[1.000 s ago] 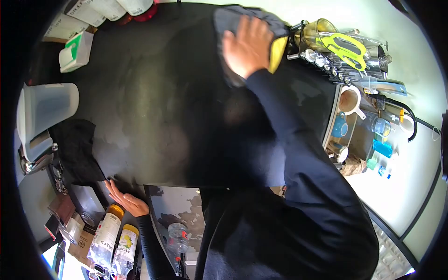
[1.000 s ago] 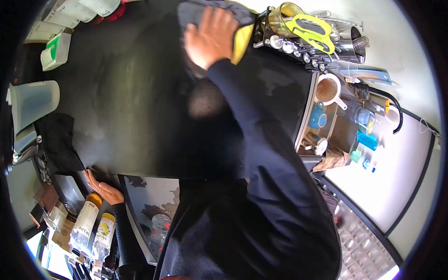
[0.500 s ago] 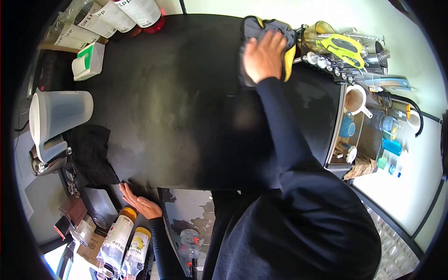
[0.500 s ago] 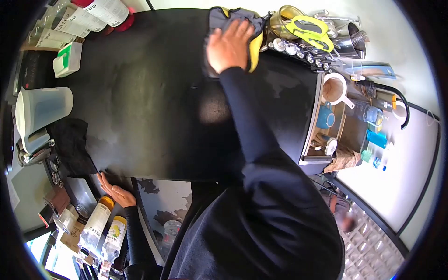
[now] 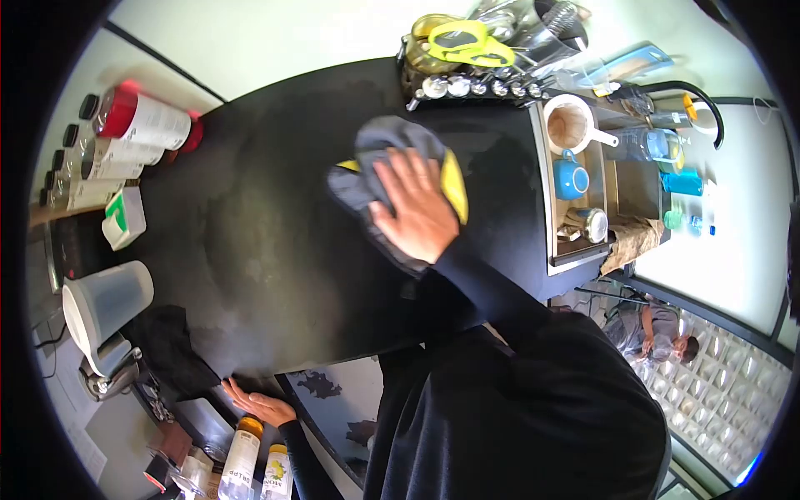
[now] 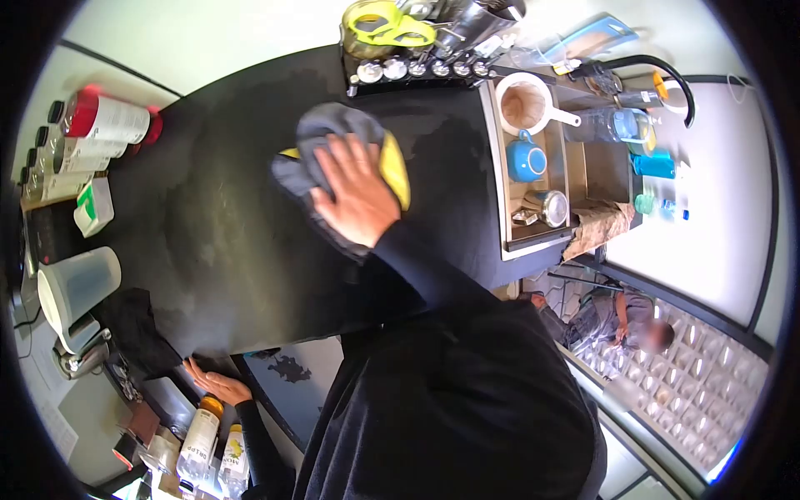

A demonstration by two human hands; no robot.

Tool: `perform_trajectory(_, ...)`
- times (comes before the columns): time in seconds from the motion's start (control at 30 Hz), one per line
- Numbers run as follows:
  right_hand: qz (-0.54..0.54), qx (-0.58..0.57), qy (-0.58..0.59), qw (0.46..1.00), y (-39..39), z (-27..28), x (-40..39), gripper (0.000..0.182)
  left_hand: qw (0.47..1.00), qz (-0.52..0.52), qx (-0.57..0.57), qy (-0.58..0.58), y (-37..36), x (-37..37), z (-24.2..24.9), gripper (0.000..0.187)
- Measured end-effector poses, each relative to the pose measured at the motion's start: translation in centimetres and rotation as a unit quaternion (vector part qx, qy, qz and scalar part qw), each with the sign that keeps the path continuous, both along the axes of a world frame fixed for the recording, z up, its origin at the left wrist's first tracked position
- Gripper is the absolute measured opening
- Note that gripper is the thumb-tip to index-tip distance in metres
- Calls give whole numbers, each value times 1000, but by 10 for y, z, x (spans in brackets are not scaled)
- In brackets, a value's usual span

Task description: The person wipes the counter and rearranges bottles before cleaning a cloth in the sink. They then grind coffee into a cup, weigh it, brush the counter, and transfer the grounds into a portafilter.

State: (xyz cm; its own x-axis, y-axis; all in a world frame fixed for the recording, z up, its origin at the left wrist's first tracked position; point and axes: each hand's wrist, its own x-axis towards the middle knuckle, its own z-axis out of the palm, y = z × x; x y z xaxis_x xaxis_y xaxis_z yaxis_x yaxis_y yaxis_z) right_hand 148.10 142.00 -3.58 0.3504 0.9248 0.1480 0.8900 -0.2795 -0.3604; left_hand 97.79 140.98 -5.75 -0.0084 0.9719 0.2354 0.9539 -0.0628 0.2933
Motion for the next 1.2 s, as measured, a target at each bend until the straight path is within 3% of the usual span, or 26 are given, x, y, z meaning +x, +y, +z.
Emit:
perform_trajectory(0.17,-143,0,-90,986,25,2,27,58,999,-32,13,-5,3,-12,-5,72)
perform_trajectory(0.27,-29,76,-3,997,-11,-6,46,58,998,-42,34,7,7,-13,-11,69)
perform_trajectory(0.3,-26,37,-4,999,-33,8,60,59,998,-54,30,9,10,-10,-10,69)
perform_trajectory(0.43,-203,-3,-107,973,-99,2,139,57,997,-67,20,20,10,-11,-7,65)
perform_trajectory(0.57,-180,-41,-94,978,-147,5,85,60,997,-70,-1,20,9,-9,0,67)
perform_trajectory(0.73,-198,-139,55,969,-304,13,-20,66,997,-71,19,14,10,-10,-4,68)
perform_trajectory(0.87,-233,-99,15,967,-274,14,-19,63,995,-96,26,20,12,-13,-4,67)
perform_trajectory(0.93,-218,-93,-45,970,-226,21,-16,60,994,-101,33,9,14,-14,-5,67)
perform_trajectory(1.03,-125,-40,-8,991,-187,26,-47,53,994,-100,47,-15,11,-10,-5,66)
perform_trajectory(1.1,3,63,43,997,-205,9,-87,46,994,-83,51,-54,13,-8,-4,67)
perform_trajectory(1.2,41,119,-4,992,-269,-9,-73,37,983,-105,106,-107,15,-9,-10,66)
